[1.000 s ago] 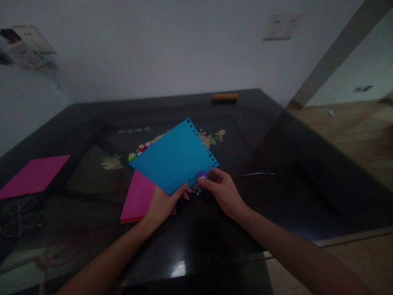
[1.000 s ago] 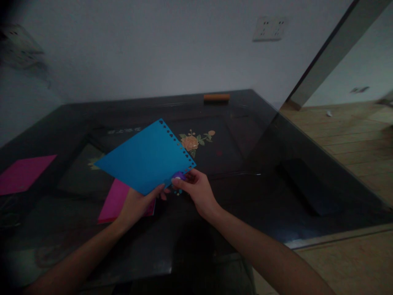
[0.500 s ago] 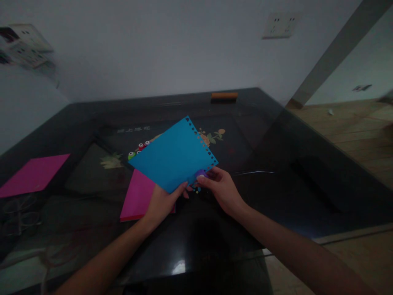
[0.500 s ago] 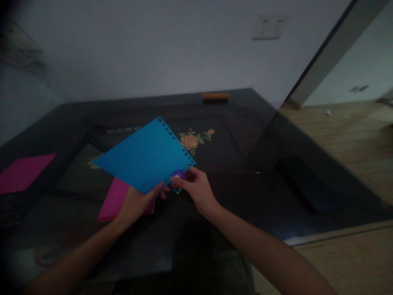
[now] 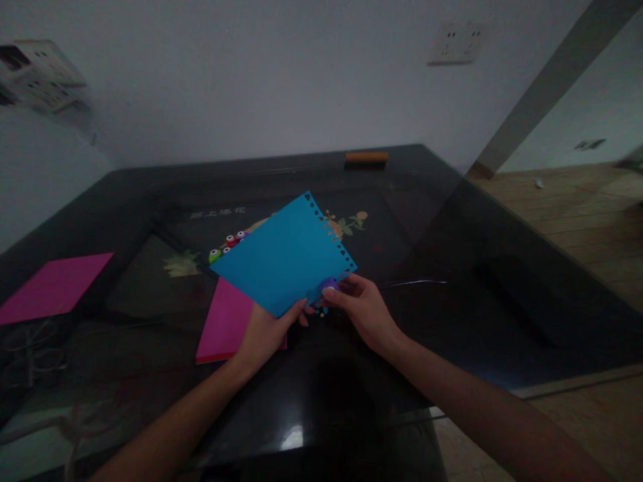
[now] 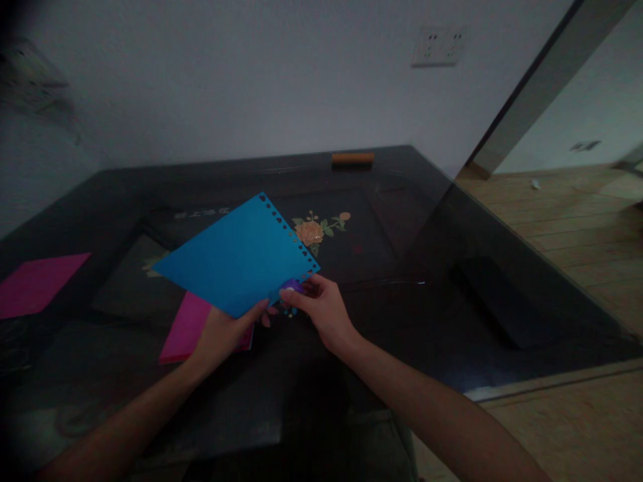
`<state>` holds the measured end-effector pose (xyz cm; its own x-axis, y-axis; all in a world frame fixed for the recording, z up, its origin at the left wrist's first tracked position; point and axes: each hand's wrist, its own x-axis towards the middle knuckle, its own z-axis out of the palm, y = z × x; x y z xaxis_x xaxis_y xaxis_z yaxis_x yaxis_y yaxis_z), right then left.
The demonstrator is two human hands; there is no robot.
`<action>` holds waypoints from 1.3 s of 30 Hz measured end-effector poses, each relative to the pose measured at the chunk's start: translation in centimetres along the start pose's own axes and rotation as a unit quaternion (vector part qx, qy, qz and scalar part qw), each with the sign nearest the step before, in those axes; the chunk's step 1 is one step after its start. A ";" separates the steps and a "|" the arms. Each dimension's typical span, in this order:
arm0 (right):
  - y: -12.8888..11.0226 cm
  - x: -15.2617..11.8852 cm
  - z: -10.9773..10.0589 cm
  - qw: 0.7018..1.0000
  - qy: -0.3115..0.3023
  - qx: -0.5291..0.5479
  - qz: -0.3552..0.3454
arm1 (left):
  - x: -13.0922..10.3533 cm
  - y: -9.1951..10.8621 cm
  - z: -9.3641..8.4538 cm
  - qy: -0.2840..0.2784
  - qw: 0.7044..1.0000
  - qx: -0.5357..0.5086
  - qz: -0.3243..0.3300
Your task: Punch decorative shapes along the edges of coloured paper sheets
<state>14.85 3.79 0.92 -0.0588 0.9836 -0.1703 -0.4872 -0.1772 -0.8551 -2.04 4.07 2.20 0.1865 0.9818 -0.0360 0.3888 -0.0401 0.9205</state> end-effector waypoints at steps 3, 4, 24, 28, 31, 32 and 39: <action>0.0 0.0 -0.1 1.000 0.002 -0.001 0.005 | 0.0 0.0 0.0 -0.003 1.000 0.009 0.001; 0.0 0.0 -0.1 1.000 0.002 -0.003 0.006 | 0.0 0.0 0.0 -0.003 1.000 0.010 0.001; 0.0 0.0 -0.2 1.000 -0.004 -0.027 -0.012 | -0.2 -0.1 0.0 -0.001 1.000 0.007 0.000; 0.0 0.0 -0.1 1.000 -0.010 -0.023 -0.014 | -0.3 0.0 0.0 0.000 1.000 0.014 -0.007; -0.1 -0.1 -0.1 1.000 -0.008 -0.024 -0.010 | -0.3 0.0 0.0 0.000 1.000 0.019 -0.009; -0.1 -0.1 0.0 1.000 -0.008 -0.024 -0.009 | -0.3 0.0 0.0 0.000 1.000 0.019 -0.008; -0.1 -0.2 -0.1 0.999 -0.011 -0.024 -0.023 | -0.4 -0.1 0.1 0.000 1.000 0.000 0.000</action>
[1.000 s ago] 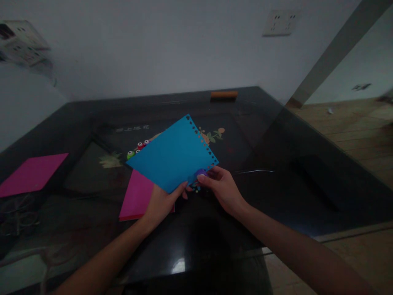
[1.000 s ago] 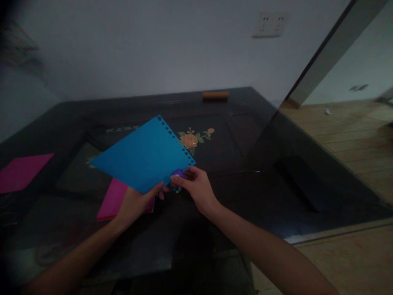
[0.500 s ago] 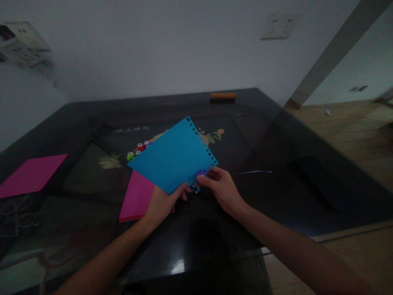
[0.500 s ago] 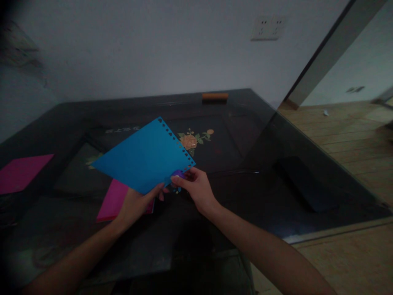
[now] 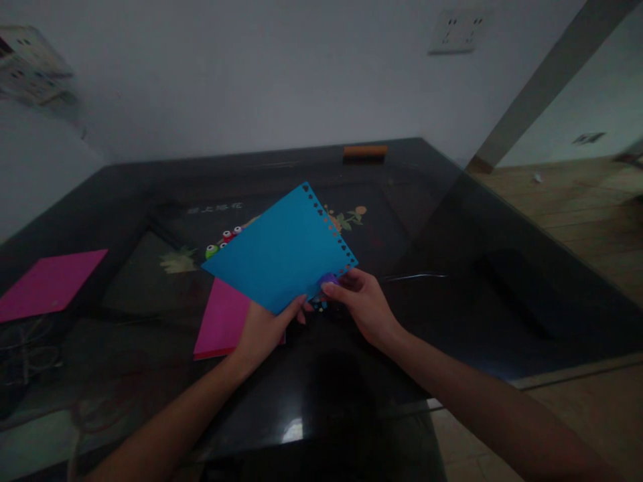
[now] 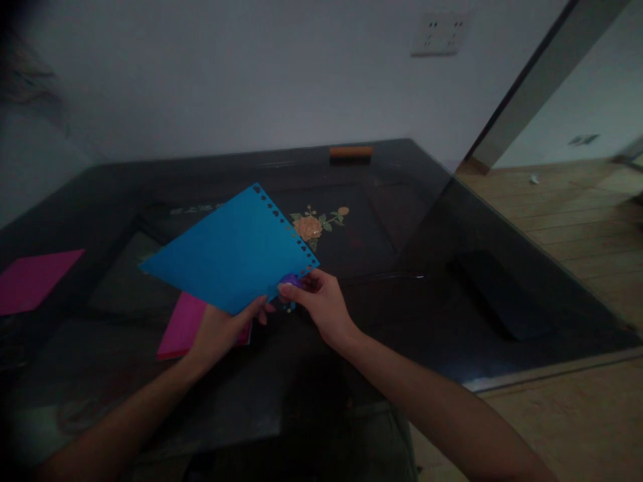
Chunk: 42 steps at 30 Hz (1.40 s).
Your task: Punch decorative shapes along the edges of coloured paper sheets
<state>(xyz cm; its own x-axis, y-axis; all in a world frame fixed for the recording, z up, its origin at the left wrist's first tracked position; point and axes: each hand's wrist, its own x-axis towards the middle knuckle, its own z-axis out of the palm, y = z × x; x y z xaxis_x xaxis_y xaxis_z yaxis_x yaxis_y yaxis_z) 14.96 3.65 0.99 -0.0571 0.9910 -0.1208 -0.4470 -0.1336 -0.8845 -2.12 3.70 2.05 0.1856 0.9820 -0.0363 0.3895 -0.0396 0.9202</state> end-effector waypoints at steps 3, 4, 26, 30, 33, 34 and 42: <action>0.1 0.0 0.0 1.000 0.003 -0.002 -0.003 | 0.0 0.0 0.0 -0.001 1.000 0.005 -0.001; 0.1 0.1 0.0 1.000 0.004 -0.003 -0.004 | 0.0 0.0 0.0 0.000 1.000 0.008 -0.002; -0.2 -0.1 0.2 1.000 0.006 -0.007 -0.007 | -0.2 -0.1 0.1 0.008 1.000 0.028 -0.008; -0.2 -0.1 0.3 1.000 0.018 -0.020 -0.009 | -0.1 0.0 0.1 0.009 0.999 0.036 -0.009; -0.2 -0.2 0.4 0.999 0.019 -0.028 -0.014 | 0.0 0.0 0.1 0.012 1.000 0.025 0.001; -0.2 -0.1 0.4 0.999 0.017 -0.027 -0.016 | 0.0 0.0 0.1 0.013 1.000 0.022 0.004; 0.2 0.1 0.3 1.000 0.012 -0.003 -0.016 | 0.1 -0.3 0.2 0.009 1.000 0.022 0.005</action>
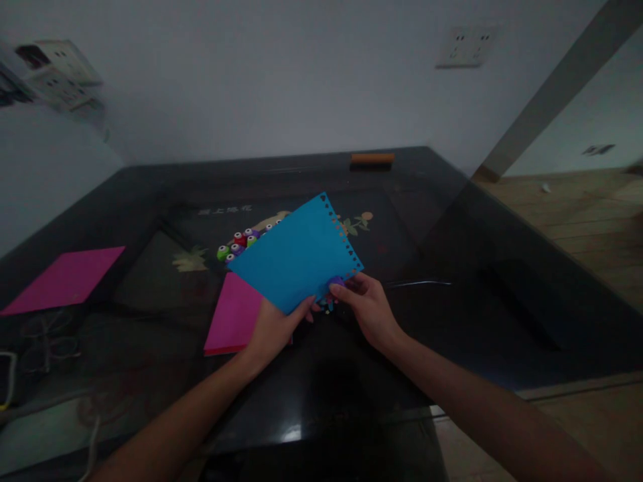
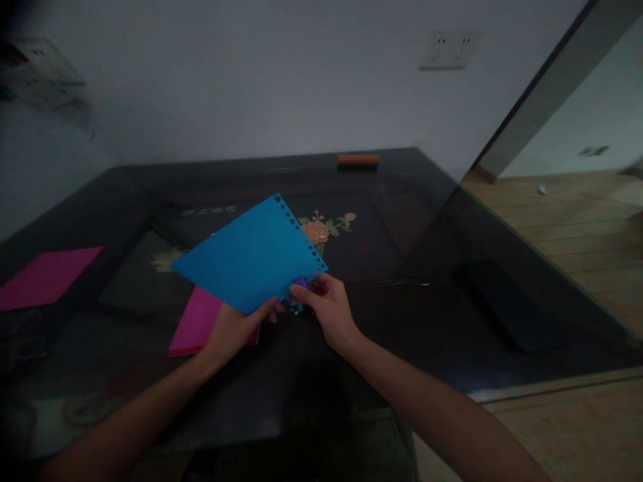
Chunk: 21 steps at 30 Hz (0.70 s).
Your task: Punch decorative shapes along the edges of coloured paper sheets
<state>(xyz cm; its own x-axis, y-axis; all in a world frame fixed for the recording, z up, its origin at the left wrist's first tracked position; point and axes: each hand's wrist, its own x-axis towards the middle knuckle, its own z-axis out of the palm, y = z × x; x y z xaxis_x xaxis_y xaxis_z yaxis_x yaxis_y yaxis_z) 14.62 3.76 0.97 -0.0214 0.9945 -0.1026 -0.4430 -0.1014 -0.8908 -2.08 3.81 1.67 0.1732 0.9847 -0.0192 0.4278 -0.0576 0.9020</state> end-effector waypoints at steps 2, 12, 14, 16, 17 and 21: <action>0.1 0.1 0.0 1.000 0.005 0.000 0.002 | 0.0 -0.1 0.0 0.001 1.000 0.001 0.000; 0.2 0.5 -0.1 1.000 -0.014 -0.015 0.001 | 0.3 -0.9 0.1 0.012 1.000 -0.019 0.006; 0.3 0.6 -0.2 1.000 -0.014 -0.017 0.000 | 0.5 -1.2 0.1 0.013 1.000 -0.026 0.010; 0.5 0.7 -0.2 1.000 -0.009 -0.025 -0.003 | 0.6 -1.4 0.2 0.014 0.999 -0.037 0.010; 0.5 0.8 -0.3 1.000 -0.005 -0.031 -0.005 | 0.6 -1.4 0.2 0.014 0.999 -0.045 0.007; 0.5 1.0 -0.3 0.999 0.001 -0.047 -0.004 | 0.6 -1.1 0.3 0.013 0.997 -0.074 -0.004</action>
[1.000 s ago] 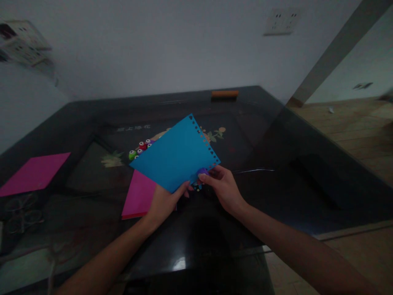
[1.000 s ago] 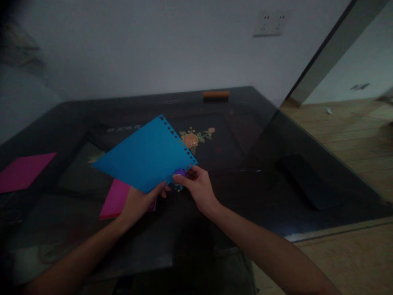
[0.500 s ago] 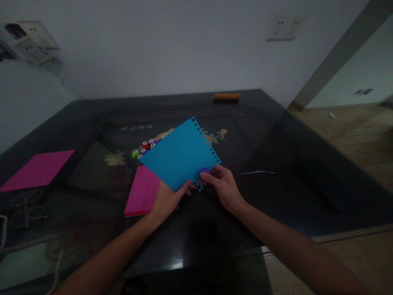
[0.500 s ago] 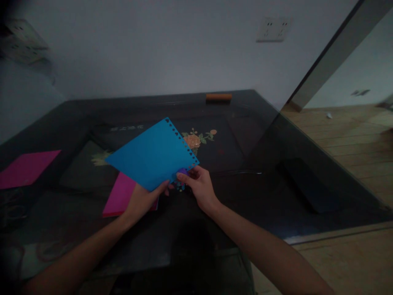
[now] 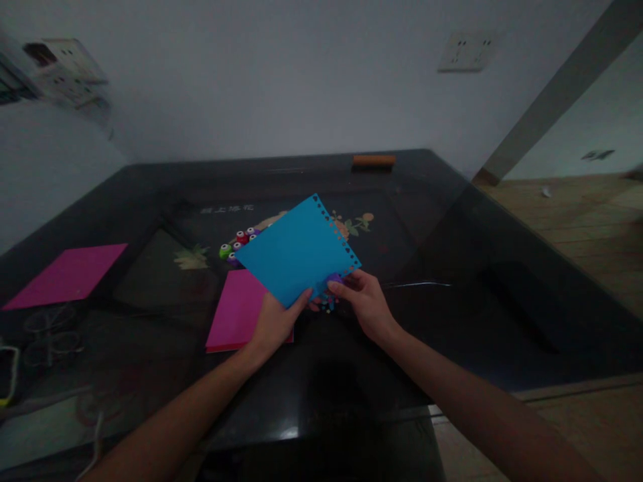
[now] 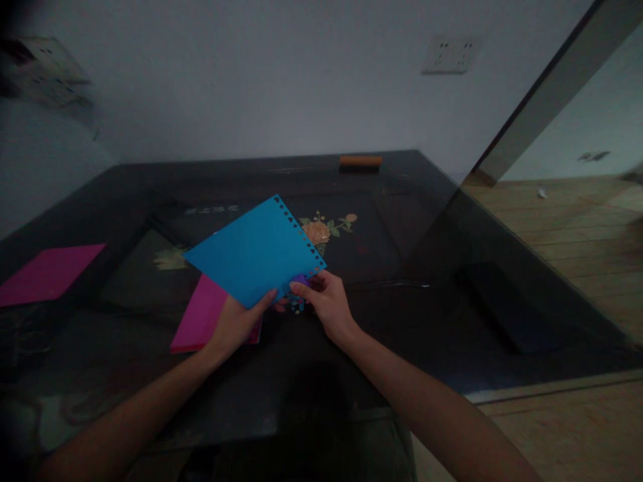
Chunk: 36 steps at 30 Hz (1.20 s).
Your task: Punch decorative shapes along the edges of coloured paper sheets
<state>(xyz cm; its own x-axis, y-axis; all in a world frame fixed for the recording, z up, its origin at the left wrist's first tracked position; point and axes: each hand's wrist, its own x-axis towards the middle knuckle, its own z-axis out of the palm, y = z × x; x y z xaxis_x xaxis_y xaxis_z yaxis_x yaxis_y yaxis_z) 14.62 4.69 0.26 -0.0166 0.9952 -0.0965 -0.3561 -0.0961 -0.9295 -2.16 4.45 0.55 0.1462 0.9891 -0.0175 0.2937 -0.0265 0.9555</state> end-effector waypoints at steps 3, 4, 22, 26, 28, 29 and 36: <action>0.0 0.1 0.0 1.000 -0.004 -0.001 0.013 | 0.0 0.3 0.0 0.016 1.000 -0.004 -0.004; 0.0 0.1 0.0 1.000 -0.006 0.000 0.016 | 0.0 0.3 0.0 0.021 1.000 -0.005 -0.004; -0.9 -0.2 -0.2 0.996 -0.067 0.017 0.064 | 0.3 0.8 -0.5 0.066 0.998 -0.010 0.008; -1.1 0.1 -0.5 0.989 -0.097 0.080 0.083 | 0.5 0.8 -0.8 0.075 0.997 -0.020 0.007; -1.2 0.3 -0.7 0.984 -0.107 0.109 0.090 | 0.6 1.0 -1.0 0.083 0.996 -0.025 0.009; -1.2 0.4 -0.8 0.982 -0.108 0.119 0.097 | 0.7 1.0 -1.1 0.086 0.996 -0.027 0.010; -1.3 1.0 -1.4 0.984 -0.095 0.093 0.115 | 0.9 1.0 -1.2 0.088 0.995 -0.035 -0.002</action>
<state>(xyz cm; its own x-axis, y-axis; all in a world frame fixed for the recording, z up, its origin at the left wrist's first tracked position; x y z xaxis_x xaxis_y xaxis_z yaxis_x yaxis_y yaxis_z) 16.38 5.76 0.87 -0.2847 0.9347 -0.2126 -0.4868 -0.3320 -0.8079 -2.89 5.44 1.84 -0.0252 0.9994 0.0239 0.2270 -0.0176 0.9737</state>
